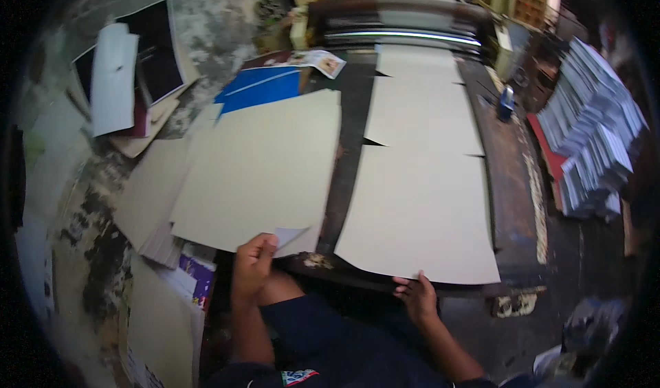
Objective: The person picks up paper sheets one at a time from a stack, places them onto the surface of a laminating machine, and guides them under the rollers.
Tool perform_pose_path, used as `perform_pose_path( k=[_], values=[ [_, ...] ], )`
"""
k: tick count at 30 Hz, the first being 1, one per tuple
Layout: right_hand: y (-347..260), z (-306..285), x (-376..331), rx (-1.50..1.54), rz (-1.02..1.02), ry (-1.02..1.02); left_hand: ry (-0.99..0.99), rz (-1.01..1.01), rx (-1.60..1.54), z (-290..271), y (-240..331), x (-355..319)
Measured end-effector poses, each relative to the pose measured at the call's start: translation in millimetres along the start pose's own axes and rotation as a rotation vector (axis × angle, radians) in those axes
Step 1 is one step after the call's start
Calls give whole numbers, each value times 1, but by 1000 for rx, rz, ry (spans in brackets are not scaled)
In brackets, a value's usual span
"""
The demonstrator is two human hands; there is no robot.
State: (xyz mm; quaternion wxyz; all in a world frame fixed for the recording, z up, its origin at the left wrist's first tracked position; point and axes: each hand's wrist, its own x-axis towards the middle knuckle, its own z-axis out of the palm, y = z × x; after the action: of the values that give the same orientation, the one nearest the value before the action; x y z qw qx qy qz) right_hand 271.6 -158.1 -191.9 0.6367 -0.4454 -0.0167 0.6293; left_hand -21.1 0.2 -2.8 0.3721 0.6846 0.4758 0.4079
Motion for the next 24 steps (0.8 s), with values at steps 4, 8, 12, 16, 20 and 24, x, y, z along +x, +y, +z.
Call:
perform_pose_path(
  k=[4, 8, 12, 16, 20, 24],
  values=[
    [5, -4, 17, 55, -76, 38, 37, -72, -272, 4, 5, 3],
    [11, -7, 21, 104, -119, 72, 381, -59, -742, -4, -2, 3],
    [-3, 6, 10, 66, -136, 68, 218, 168, -123, -5, 5, -16],
    [-33, 21, -2, 22, -202, -237, -90, 432, -72, -1, 25, -18],
    [-62, 60, -32, 62, -353, -450, -390, 568, 50, 3, 29, -17],
    [-60, 14, -22, -106, -189, -203, -373, 612, 222, 3, 38, -14]
  ],
)
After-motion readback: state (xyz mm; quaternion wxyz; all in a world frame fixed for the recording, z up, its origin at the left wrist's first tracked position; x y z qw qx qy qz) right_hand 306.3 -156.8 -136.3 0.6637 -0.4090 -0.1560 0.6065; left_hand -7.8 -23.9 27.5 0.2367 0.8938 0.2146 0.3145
